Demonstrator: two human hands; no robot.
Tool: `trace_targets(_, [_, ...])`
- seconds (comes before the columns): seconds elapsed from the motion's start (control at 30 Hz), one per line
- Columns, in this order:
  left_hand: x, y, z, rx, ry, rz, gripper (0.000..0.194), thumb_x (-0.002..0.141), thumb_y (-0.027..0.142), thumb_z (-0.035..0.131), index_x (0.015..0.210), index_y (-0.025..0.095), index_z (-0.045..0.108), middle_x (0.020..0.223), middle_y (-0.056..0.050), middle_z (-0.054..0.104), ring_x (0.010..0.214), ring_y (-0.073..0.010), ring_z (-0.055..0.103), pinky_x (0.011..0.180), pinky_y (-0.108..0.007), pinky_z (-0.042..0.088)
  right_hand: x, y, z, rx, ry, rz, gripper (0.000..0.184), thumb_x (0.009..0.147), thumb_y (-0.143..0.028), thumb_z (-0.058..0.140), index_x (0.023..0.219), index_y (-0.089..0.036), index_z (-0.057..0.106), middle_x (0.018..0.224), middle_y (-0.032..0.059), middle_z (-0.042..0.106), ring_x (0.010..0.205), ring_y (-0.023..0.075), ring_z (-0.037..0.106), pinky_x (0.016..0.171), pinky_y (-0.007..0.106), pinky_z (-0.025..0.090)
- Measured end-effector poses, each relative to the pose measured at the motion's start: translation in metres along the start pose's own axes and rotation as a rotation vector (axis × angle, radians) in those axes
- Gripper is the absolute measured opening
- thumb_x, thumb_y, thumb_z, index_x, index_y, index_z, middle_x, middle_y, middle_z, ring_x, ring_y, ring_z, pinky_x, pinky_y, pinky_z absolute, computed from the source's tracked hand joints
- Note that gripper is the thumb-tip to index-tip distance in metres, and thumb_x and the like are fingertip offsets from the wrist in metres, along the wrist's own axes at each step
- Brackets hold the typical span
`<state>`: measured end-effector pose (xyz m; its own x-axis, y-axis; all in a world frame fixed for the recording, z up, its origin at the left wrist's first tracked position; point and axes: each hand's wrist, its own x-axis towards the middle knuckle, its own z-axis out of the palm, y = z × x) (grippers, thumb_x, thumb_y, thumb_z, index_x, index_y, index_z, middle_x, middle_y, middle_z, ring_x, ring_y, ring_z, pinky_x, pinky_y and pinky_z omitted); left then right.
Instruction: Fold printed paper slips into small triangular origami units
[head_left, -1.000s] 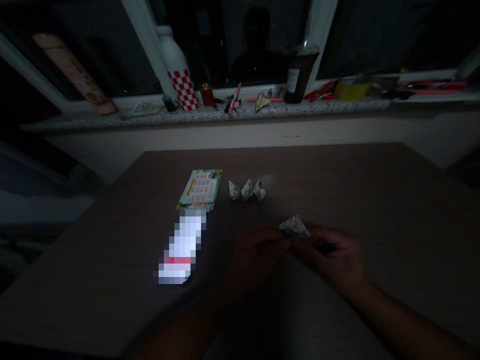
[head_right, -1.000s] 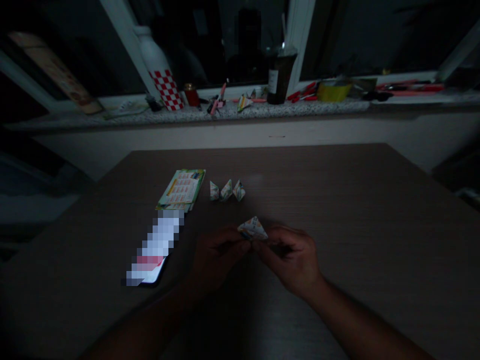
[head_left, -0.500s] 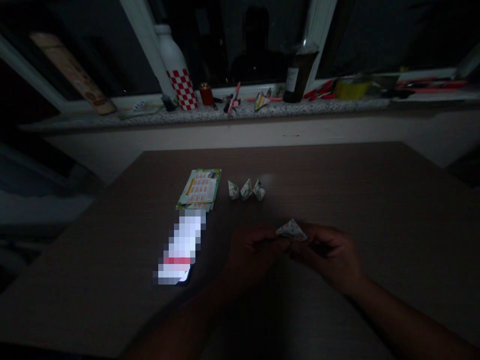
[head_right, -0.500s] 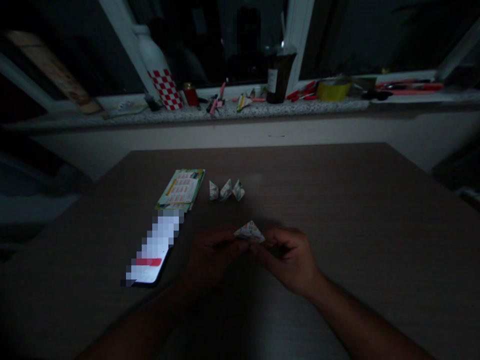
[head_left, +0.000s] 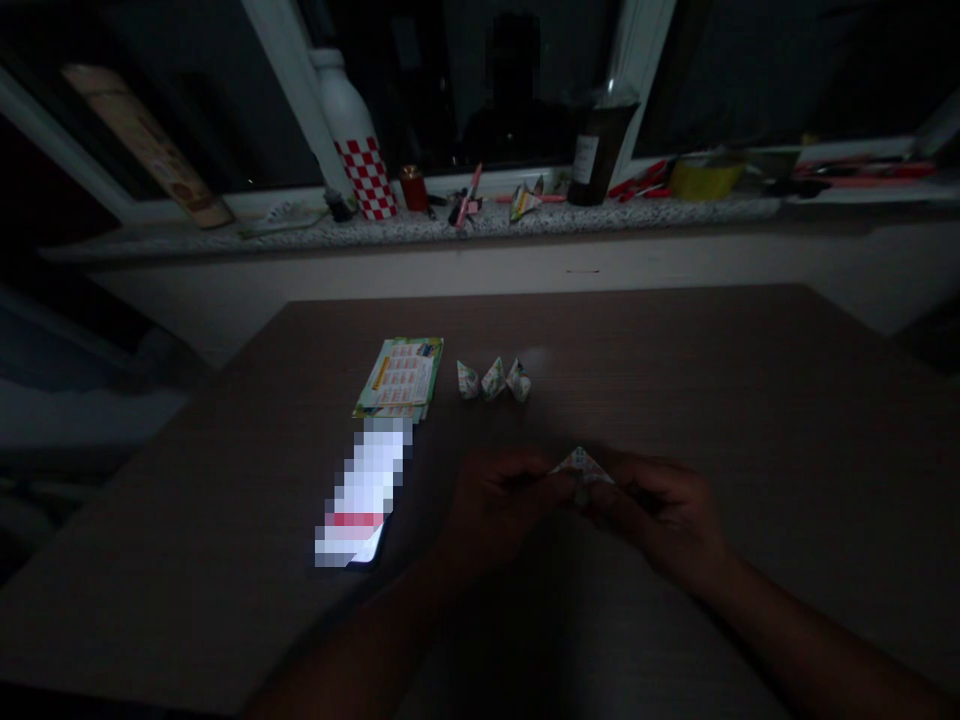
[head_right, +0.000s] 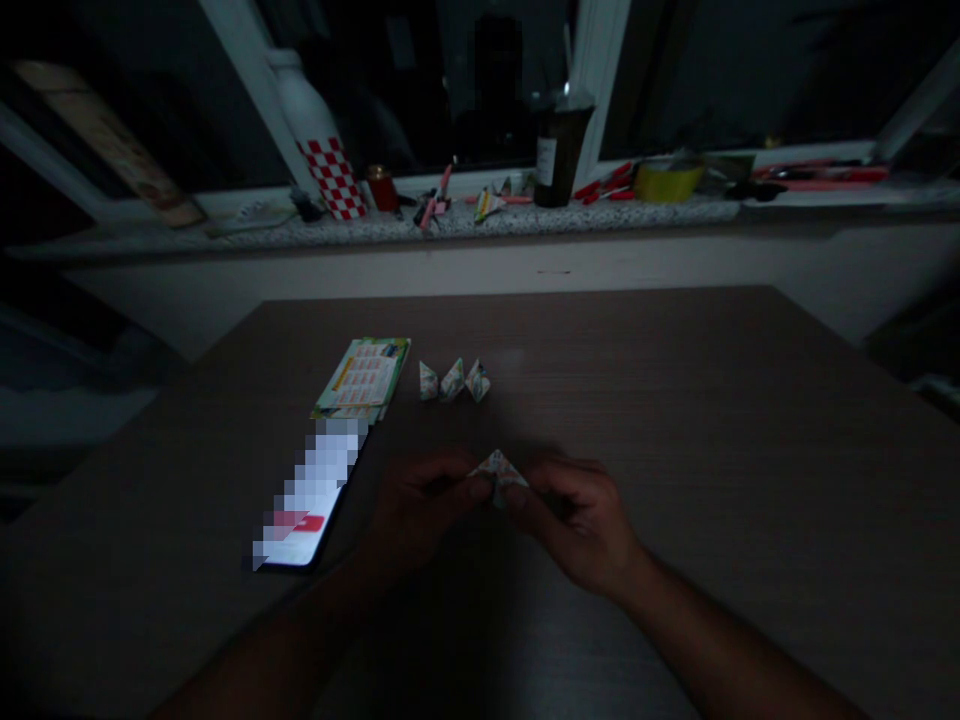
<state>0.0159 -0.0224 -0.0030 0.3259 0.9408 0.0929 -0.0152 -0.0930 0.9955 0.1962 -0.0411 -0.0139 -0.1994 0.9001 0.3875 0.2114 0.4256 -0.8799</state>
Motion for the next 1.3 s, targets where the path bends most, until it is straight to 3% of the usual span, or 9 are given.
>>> trace_targets(0.13, [-0.001, -0.002, 0.001, -0.057, -0.054, -0.065, 0.019, 0.076, 0.031, 0.069, 0.069, 0.013, 0.069, 0.065, -0.001, 0.064, 0.062, -0.0113, 0.056, 0.057, -0.020, 0.041, 0.000, -0.001, -0.003, -0.050, -0.027, -0.053, 0.019, 0.086, -0.024, 0.057, 0.071, -0.018, 0.067, 0.058, 0.0006, 0.058, 0.050, 0.0122, 0.053, 0.047, 0.023, 0.042])
trace_targets(0.27, [-0.001, -0.001, 0.000, -0.106, -0.079, -0.071, 0.018, 0.074, 0.029, 0.071, 0.085, 0.015, 0.070, 0.080, -0.004, 0.069, 0.074, -0.0147, 0.061, 0.068, -0.024, 0.046, 0.001, -0.001, -0.004, -0.104, -0.058, -0.076, 0.020, 0.086, -0.023, 0.056, 0.069, -0.018, 0.066, 0.057, 0.0011, 0.057, 0.049, 0.0122, 0.052, 0.046, 0.023, 0.042])
trace_targets(0.43, [0.001, 0.006, -0.001, 0.045, -0.086, -0.003, 0.016, 0.075, 0.029, 0.070, 0.084, 0.015, 0.070, 0.081, -0.005, 0.068, 0.076, -0.0162, 0.062, 0.069, -0.025, 0.047, 0.003, -0.002, -0.004, -0.200, -0.102, -0.211, 0.016, 0.082, -0.018, 0.056, 0.071, -0.019, 0.066, 0.059, 0.0027, 0.063, 0.051, 0.0137, 0.057, 0.048, 0.025, 0.044])
trace_targets(0.57, [0.002, 0.006, -0.003, 0.126, -0.086, 0.076, 0.013, 0.077, 0.026, 0.068, 0.083, 0.015, 0.070, 0.080, -0.005, 0.067, 0.076, -0.0156, 0.061, 0.069, -0.024, 0.046, 0.003, -0.001, -0.004, -0.260, -0.067, -0.265, 0.015, 0.079, -0.017, 0.058, 0.065, -0.020, 0.063, 0.054, 0.0006, 0.059, 0.046, 0.0123, 0.053, 0.044, 0.024, 0.041])
trace_targets(0.7, [0.002, 0.004, -0.003, 0.066, -0.058, 0.088, 0.011, 0.079, 0.025, 0.067, 0.081, 0.015, 0.070, 0.078, -0.004, 0.066, 0.075, -0.0144, 0.060, 0.067, -0.023, 0.045, 0.003, 0.000, -0.004, -0.273, 0.004, -0.265, 0.013, 0.077, -0.016, 0.061, 0.065, -0.020, 0.062, 0.054, -0.0003, 0.059, 0.047, 0.0123, 0.054, 0.044, 0.024, 0.042])
trace_targets(0.87, [0.003, 0.003, -0.001, 0.010, 0.033, 0.054, 0.008, 0.078, 0.024, 0.068, 0.078, 0.016, 0.072, 0.076, -0.003, 0.067, 0.072, -0.0133, 0.060, 0.065, -0.022, 0.046, 0.004, 0.000, -0.004, -0.237, 0.075, -0.181, 0.008, 0.077, -0.016, 0.064, 0.069, -0.020, 0.064, 0.061, 0.0013, 0.067, 0.052, 0.0137, 0.061, 0.049, 0.024, 0.048])
trace_targets(1.07, [0.001, 0.000, 0.003, -0.059, 0.155, 0.015, 0.009, 0.076, 0.025, 0.069, 0.079, 0.017, 0.071, 0.076, -0.002, 0.068, 0.073, -0.0140, 0.062, 0.066, -0.023, 0.048, 0.002, 0.001, 0.005, -0.074, 0.126, 0.037, 0.006, 0.072, -0.023, 0.073, 0.073, -0.019, 0.069, 0.058, 0.0005, 0.069, 0.048, 0.0131, 0.063, 0.045, 0.021, 0.049])
trace_targets(1.17, [0.000, -0.002, 0.003, -0.037, 0.161, -0.035, 0.014, 0.077, 0.028, 0.068, 0.081, 0.015, 0.070, 0.076, -0.003, 0.069, 0.072, -0.0143, 0.062, 0.066, -0.023, 0.049, 0.001, 0.001, 0.008, 0.085, 0.153, 0.168, 0.007, 0.075, -0.025, 0.071, 0.077, -0.018, 0.070, 0.060, 0.0015, 0.070, 0.050, 0.0126, 0.063, 0.047, 0.021, 0.049])
trace_targets(1.3, [0.000, -0.002, 0.002, 0.083, 0.101, -0.069, 0.017, 0.076, 0.030, 0.068, 0.083, 0.014, 0.069, 0.077, -0.004, 0.069, 0.072, -0.0146, 0.062, 0.065, -0.023, 0.047, 0.004, 0.002, 0.004, 0.182, 0.214, 0.242, 0.007, 0.074, -0.025, 0.072, 0.074, -0.018, 0.071, 0.057, -0.0002, 0.065, 0.048, 0.0088, 0.057, 0.045, 0.017, 0.044])
